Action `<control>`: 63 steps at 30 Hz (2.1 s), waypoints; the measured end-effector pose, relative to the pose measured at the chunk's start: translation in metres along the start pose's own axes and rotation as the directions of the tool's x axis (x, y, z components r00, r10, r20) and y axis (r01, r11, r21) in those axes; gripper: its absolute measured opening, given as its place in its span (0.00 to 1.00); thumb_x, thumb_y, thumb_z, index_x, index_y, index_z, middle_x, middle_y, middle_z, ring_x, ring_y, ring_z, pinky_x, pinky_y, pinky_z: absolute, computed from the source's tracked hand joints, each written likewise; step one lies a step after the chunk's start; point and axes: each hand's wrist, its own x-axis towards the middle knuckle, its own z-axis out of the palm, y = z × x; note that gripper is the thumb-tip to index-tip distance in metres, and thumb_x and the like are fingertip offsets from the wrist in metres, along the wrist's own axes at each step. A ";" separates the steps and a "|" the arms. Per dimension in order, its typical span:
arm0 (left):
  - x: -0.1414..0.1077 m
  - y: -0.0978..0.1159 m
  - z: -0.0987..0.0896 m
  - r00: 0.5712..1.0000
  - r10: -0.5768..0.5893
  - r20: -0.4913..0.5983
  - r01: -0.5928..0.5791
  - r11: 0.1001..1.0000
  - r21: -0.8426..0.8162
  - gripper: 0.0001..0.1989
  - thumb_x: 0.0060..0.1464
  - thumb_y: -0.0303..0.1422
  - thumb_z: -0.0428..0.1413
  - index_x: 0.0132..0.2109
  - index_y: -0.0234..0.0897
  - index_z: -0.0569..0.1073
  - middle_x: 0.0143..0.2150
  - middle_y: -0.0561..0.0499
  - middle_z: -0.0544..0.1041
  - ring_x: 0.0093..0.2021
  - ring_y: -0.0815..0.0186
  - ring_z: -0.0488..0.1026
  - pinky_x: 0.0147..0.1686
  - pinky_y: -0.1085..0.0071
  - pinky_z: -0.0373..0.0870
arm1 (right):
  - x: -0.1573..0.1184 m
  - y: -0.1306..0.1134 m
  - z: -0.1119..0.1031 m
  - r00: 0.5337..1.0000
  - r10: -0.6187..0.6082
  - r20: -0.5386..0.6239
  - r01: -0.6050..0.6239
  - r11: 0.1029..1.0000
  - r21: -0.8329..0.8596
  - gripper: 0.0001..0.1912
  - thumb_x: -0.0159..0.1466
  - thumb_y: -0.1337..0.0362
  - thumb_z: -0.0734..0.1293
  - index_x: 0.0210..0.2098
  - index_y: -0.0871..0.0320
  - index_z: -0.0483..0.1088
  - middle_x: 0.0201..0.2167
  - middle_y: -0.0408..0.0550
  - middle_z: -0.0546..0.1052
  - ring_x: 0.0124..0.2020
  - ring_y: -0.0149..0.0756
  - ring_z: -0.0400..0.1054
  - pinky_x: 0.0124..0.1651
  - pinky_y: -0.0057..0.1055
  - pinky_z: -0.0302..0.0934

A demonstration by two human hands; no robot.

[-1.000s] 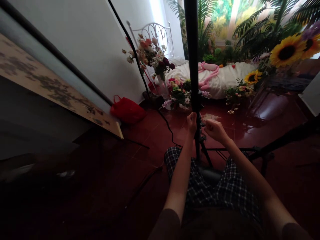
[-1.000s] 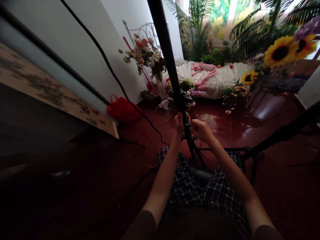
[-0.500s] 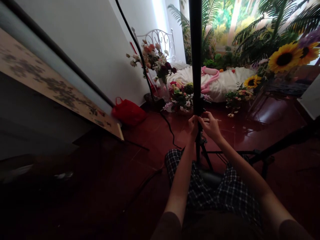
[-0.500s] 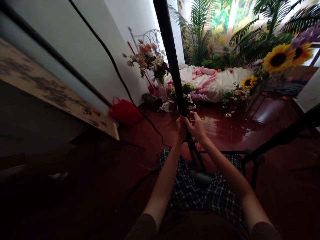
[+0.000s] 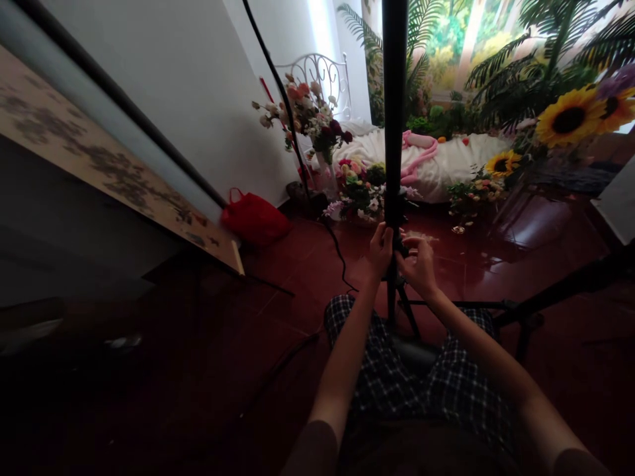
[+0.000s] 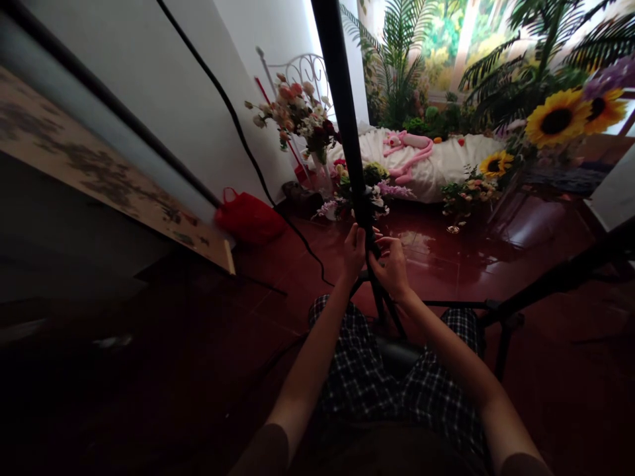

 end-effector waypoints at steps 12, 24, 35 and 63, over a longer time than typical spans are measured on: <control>0.037 0.058 0.022 0.988 0.155 -0.027 -0.157 0.981 -0.118 0.25 0.60 0.57 0.48 0.33 0.40 0.70 0.27 0.53 0.71 0.26 0.71 0.67 0.30 0.72 0.67 | -0.012 0.003 -0.016 0.990 -0.014 0.137 0.015 1.000 -0.010 0.16 0.68 0.55 0.65 0.52 0.52 0.70 0.40 0.47 0.78 0.33 0.33 0.73 0.38 0.32 0.71; 0.070 0.111 0.022 0.986 0.096 0.139 -0.043 0.937 -0.346 0.26 0.57 0.58 0.51 0.39 0.38 0.74 0.27 0.53 0.68 0.24 0.74 0.65 0.23 0.76 0.61 | -0.014 -0.010 -0.024 0.975 -0.026 0.221 0.045 0.996 -0.082 0.13 0.66 0.57 0.67 0.49 0.52 0.71 0.30 0.44 0.76 0.32 0.36 0.72 0.38 0.31 0.66; 0.061 0.088 0.018 0.988 0.054 0.145 0.007 0.921 -0.390 0.22 0.56 0.55 0.55 0.35 0.39 0.74 0.25 0.54 0.68 0.23 0.74 0.65 0.23 0.75 0.63 | -0.001 0.004 -0.021 0.980 -0.136 0.143 0.165 0.964 -0.211 0.17 0.65 0.46 0.68 0.38 0.53 0.71 0.32 0.49 0.75 0.37 0.41 0.70 0.42 0.37 0.66; 0.055 0.075 0.027 0.999 0.039 0.036 -0.026 0.952 -0.306 0.21 0.59 0.54 0.53 0.41 0.40 0.76 0.25 0.54 0.71 0.23 0.74 0.68 0.23 0.75 0.64 | 0.006 -0.036 0.005 0.575 0.583 0.574 -0.639 -0.118 0.760 0.18 0.64 0.73 0.58 0.21 0.54 0.50 0.13 0.33 0.49 0.14 0.26 0.35 0.13 0.19 0.39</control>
